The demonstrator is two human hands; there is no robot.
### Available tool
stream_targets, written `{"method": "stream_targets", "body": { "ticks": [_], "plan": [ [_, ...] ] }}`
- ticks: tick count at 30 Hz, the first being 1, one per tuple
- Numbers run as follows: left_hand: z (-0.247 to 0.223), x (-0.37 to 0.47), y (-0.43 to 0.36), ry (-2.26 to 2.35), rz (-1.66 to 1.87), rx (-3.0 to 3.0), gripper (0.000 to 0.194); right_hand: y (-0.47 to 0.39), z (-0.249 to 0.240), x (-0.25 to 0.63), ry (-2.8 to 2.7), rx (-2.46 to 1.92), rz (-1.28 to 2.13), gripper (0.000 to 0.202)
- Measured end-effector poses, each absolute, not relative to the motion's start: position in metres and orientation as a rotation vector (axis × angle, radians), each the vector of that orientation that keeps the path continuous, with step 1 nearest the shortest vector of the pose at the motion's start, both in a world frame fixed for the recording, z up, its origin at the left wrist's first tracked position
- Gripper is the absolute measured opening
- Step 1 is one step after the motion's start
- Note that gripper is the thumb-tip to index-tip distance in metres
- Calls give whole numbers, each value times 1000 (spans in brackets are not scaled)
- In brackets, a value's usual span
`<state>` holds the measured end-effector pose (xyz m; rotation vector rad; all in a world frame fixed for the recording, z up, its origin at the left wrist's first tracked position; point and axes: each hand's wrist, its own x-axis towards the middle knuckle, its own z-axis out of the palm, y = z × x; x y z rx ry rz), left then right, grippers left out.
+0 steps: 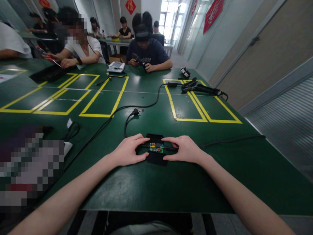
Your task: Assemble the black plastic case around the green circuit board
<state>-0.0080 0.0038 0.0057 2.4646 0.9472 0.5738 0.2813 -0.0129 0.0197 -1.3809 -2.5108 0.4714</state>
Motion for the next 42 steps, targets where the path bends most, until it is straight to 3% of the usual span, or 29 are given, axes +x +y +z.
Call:
{"method": "stream_targets", "body": {
  "ticks": [12,17,21,24,33,42],
  "plan": [
    [3,-8,4,1047,604,2497,56,-8,16,286,-2514,-1373,420,67],
    [4,-8,4,1075,633,2473,51,-4,13,293,-2480,-1308,408,46],
    [2,-8,7,1069,714,2415,32,-1,8,296,-2461,-1307,353,32],
    [3,-9,10,1078,745,2408,19,1,8,296,-2431,-1285,302,41],
    [7,-11,12,955,743,2560,33,-5,14,296,-2459,-1267,274,51],
    [8,-11,7,852,548,2534,32,-8,20,293,-2515,-1166,422,58]
  ]
}}
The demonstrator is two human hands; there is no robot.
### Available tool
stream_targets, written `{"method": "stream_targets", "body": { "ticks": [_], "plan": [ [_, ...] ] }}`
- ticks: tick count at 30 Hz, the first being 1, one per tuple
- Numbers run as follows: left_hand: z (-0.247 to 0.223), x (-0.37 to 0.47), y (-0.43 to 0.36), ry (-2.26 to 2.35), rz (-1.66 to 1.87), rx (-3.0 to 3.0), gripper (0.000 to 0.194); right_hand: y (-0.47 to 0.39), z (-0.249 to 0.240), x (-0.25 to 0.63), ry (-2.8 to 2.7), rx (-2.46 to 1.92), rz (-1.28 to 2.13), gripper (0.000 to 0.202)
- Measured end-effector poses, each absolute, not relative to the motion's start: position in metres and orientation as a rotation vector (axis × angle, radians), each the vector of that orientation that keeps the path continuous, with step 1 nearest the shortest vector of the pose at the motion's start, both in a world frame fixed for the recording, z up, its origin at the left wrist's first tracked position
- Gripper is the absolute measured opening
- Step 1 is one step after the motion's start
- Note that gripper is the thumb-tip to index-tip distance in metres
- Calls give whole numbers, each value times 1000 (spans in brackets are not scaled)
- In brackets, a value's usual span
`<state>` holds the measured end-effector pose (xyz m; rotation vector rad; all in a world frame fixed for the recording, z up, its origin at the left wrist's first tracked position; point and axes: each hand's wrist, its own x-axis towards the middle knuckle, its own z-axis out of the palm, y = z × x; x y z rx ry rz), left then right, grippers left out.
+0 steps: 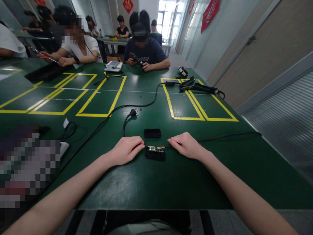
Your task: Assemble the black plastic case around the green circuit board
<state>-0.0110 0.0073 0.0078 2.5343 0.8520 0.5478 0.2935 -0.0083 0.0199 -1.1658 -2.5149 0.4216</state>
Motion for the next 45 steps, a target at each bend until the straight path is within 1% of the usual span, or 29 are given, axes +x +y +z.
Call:
{"method": "stream_targets", "body": {
  "ticks": [6,16,19,28,32,35,39,45],
  "plan": [
    [4,-13,9,905,581,2491,28,-5,15,295,-2468,-1183,388,58],
    [0,-14,11,929,705,2484,12,-1,6,295,-2450,-1157,423,32],
    [1,-13,10,899,735,2508,10,-2,5,293,-2459,-1114,412,31],
    [0,-13,11,820,786,2517,13,-1,3,293,-2487,-1037,445,32],
    [0,-13,9,824,754,2520,13,-2,4,293,-2489,-1035,447,30],
    [0,-12,8,830,748,2527,13,-2,2,290,-2446,-1050,405,28],
    [-1,-11,9,807,777,2540,16,-2,-4,284,-2387,-1079,308,31],
    [-1,-9,10,790,759,2575,16,-1,-7,281,-2302,-1177,354,20]
  ]
}}
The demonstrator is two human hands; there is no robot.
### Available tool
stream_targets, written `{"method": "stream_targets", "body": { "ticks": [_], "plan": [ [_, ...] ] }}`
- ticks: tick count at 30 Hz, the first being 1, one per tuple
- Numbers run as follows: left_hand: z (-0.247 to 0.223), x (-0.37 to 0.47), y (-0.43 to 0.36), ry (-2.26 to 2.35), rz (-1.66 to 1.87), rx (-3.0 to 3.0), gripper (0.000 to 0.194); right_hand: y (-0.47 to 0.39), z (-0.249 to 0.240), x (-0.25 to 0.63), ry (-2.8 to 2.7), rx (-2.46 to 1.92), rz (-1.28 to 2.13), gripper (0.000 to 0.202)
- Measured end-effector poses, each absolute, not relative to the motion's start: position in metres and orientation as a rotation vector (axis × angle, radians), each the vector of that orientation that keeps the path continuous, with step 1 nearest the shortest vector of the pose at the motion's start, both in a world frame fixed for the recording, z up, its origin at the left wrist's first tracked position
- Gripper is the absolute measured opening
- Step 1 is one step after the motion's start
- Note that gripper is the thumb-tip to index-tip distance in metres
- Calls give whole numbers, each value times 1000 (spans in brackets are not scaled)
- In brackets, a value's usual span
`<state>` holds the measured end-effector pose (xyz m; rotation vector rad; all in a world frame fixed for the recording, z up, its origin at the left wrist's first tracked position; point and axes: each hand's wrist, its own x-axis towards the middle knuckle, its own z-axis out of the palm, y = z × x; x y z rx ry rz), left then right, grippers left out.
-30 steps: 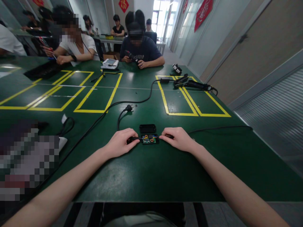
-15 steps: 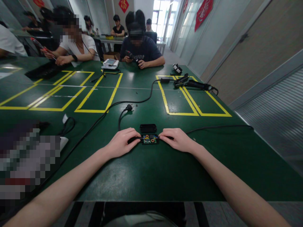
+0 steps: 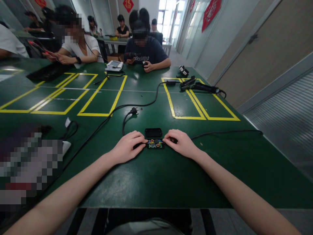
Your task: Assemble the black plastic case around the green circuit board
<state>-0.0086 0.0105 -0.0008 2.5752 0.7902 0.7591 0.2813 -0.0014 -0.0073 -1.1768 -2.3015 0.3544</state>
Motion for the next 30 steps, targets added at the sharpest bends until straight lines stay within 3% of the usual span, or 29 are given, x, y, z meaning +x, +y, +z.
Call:
{"method": "stream_targets", "body": {
  "ticks": [8,13,26,30],
  "plan": [
    [4,-6,6,866,718,2629,10,2,-5,286,-2215,-1261,361,15],
    [5,-6,5,813,649,2638,10,5,-10,287,-2279,-1141,340,37],
    [0,0,6,756,742,2736,13,0,-11,277,-1987,-982,648,7],
    [1,-1,5,665,835,2658,12,-1,-10,276,-1826,-1024,831,30]
  ]
}}
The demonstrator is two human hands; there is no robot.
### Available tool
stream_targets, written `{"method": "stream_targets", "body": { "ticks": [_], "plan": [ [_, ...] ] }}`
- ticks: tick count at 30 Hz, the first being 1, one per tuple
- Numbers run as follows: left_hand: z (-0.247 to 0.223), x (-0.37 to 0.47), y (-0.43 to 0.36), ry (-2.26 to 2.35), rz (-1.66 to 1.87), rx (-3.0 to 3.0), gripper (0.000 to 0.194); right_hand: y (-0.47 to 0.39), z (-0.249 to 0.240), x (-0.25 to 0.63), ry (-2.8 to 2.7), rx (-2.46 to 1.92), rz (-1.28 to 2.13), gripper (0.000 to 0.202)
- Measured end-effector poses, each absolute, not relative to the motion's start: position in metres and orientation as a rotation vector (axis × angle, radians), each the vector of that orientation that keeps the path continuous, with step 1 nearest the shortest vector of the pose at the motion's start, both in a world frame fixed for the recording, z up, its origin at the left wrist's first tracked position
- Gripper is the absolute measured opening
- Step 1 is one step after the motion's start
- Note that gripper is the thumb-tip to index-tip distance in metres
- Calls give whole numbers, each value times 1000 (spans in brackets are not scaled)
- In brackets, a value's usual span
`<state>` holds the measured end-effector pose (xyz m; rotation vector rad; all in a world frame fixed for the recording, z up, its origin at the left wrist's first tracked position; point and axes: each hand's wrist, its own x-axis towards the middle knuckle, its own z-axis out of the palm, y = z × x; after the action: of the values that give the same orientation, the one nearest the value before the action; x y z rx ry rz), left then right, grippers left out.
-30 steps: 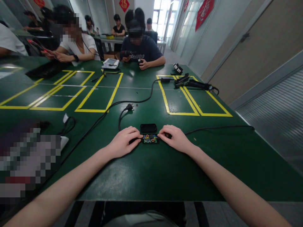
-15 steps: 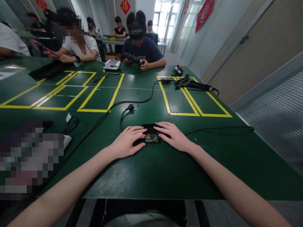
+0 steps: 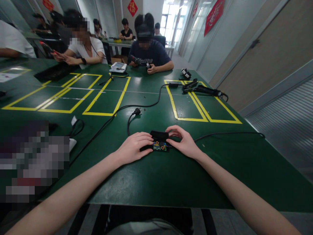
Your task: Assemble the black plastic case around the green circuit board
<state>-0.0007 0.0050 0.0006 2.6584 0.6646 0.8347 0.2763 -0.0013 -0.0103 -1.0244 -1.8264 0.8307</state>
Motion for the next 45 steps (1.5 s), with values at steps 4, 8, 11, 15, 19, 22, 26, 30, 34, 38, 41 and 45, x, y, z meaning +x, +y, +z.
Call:
{"method": "stream_targets", "body": {
  "ticks": [4,8,11,15,19,22,26,30,34,38,41,45],
  "plan": [
    [3,-1,3,794,875,2556,14,-2,-7,278,-1901,-1004,853,30],
    [1,-1,2,967,861,2425,31,-3,-5,278,-1911,-945,871,13],
    [-1,-1,2,957,805,2378,40,-3,-5,279,-1846,-959,934,11],
    [-3,-1,1,846,821,2380,47,-3,-2,282,-1838,-951,1019,6],
    [-1,0,-2,773,855,2361,39,-4,3,283,-1905,-912,1058,4],
    [1,0,-3,771,873,2354,34,-5,6,284,-1941,-888,1082,7],
    [2,1,-4,759,892,2337,31,-6,9,286,-2009,-826,1095,11],
    [2,2,-4,724,902,2327,31,-8,10,285,-2083,-854,991,16],
    [-1,2,-3,736,872,2368,44,-11,9,280,-2114,-831,885,15],
    [-4,2,-2,724,825,2403,38,-12,8,277,-2142,-813,828,14],
    [-5,3,0,719,826,2441,25,-13,6,276,-2178,-801,778,14],
    [-4,5,1,784,787,2505,20,-14,3,274,-2269,-798,677,21]
  ]
}}
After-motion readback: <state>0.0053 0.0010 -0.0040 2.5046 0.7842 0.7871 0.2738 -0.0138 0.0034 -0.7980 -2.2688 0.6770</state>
